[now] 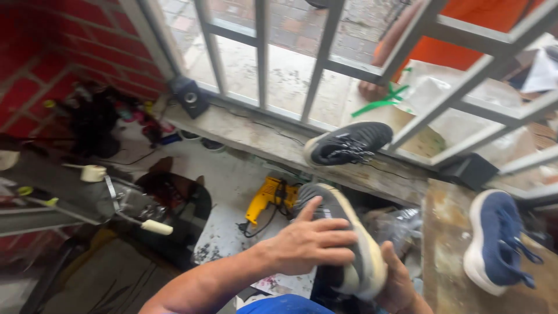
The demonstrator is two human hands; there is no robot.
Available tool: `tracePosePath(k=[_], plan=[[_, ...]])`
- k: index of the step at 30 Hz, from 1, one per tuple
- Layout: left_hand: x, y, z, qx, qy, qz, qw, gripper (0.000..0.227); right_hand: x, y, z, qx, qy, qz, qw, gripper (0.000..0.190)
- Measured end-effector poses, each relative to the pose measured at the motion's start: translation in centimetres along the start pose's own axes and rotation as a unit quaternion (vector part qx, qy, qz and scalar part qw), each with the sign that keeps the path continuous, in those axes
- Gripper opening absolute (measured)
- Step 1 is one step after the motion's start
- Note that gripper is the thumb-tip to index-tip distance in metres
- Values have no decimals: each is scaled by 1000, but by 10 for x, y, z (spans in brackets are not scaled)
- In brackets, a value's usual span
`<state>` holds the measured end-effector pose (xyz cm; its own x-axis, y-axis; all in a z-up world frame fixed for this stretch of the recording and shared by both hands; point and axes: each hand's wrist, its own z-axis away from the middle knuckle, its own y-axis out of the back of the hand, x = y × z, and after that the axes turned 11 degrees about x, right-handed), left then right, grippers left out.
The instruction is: Inspecting shoes and writing a service receipt for a customer at a shoe repair shop counter
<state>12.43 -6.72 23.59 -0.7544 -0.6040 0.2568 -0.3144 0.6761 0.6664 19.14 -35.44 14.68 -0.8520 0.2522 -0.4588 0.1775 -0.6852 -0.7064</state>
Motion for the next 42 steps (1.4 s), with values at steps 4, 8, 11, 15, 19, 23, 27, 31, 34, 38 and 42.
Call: tracePosePath(k=[4,8,11,15,19,23,27,31,34,38,42], plan=[[8,15,-14,28,-64,-88,994,17,-2,-1,-11,-34,15,-9,999,72],[0,17,-8,155,38,-125,979,27,-6,-24,-15,10,147,29,989,62],[-14,-21,21,340,309,1,888,32,-21,-66,-12,65,228,117,965,63],[-35,-85,77,372,560,324,665,39,-20,-35,-64,110,330,144,926,78],[-15,-74,48,169,644,340,665,66,-9,-78,-66,153,369,163,902,91],[-5,-62,26,245,676,466,516,36,-1,-49,-83,87,399,161,899,79],[-8,-67,27,249,666,469,524,28,-3,-62,-79,70,397,159,901,83],[-12,-76,34,235,668,473,524,28,-2,-46,-80,78,376,123,915,85],[-19,-86,42,230,664,493,513,26,-1,-40,-77,70,366,144,917,88],[-21,-71,39,200,649,509,528,28,3,-47,-67,105,361,181,909,85],[-30,-75,42,216,630,540,515,25,5,-64,-59,153,337,244,896,85]])
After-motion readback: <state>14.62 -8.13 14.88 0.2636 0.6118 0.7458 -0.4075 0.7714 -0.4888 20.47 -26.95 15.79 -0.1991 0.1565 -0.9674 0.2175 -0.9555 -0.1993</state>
